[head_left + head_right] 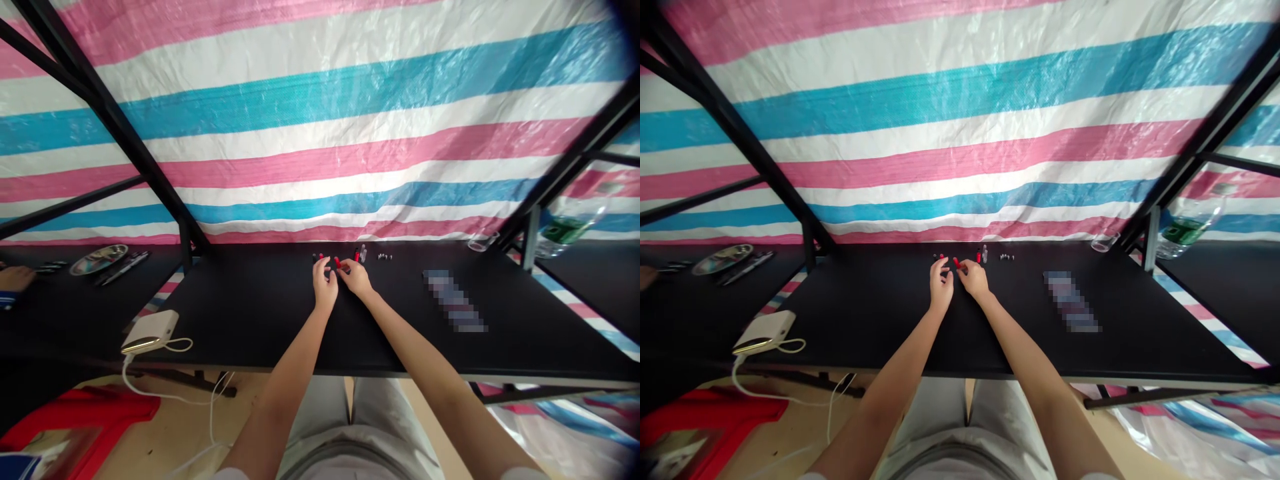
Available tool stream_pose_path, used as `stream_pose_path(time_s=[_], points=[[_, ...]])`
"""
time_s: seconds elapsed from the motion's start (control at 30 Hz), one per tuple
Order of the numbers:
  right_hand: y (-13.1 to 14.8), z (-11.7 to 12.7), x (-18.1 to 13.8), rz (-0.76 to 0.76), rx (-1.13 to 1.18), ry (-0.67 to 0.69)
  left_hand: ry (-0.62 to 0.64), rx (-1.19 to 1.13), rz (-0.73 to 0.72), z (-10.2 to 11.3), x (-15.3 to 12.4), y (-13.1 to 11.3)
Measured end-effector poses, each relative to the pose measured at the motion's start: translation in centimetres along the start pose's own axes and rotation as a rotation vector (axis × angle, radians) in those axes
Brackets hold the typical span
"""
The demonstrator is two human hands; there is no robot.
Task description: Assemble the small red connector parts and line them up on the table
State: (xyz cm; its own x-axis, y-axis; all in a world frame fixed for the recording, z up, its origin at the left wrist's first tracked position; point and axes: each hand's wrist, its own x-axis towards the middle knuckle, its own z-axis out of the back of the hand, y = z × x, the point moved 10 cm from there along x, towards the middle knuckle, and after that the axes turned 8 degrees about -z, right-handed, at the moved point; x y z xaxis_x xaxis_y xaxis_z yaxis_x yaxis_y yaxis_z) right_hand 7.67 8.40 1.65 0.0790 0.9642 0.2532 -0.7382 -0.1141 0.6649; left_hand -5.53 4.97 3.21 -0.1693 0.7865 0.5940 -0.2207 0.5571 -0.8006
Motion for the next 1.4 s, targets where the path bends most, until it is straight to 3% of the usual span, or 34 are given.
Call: stream_pose_path(time_s=[0.17, 0.43, 0.87, 1.03, 1.23, 1.33, 1.4], points=[[0.3, -1.3, 1.8, -0.057, -0.111, -0.015, -0.235, -0.041, 0.246, 2.8, -0.1, 4.0], [0.5, -3.6, 2.7, -0.142, -0.144, 0.033, -0.349, -0.159, 0.448, 3.6, -0.7, 5.9], [0.4, -4.8, 3.5, -0.2, -0.295, 0.093, -0.412, -0.248, 0.516, 3.5, -1.0, 6.6], [1.5, -3.8, 3.0, -0.142, -0.373, 0.066, -0.405, -0.247, 0.51, 3.4, -1.0, 6.7], [1.5, 0.5, 1.4, -0.07, -0.254, 0.012, -0.286, -0.189, 0.398, 2.7, -0.3, 5.6], [-0.5, 3.7, 0.1, -0.103, -0.106, -0.143, -0.1, -0.054, 0.218, 1.1, 0.1, 3.0], [-2.5, 5.5, -1.1, -0.146, -0.019, -0.282, 0.087, 0.065, 0.069, -1.2, 0.0, 1.0]])
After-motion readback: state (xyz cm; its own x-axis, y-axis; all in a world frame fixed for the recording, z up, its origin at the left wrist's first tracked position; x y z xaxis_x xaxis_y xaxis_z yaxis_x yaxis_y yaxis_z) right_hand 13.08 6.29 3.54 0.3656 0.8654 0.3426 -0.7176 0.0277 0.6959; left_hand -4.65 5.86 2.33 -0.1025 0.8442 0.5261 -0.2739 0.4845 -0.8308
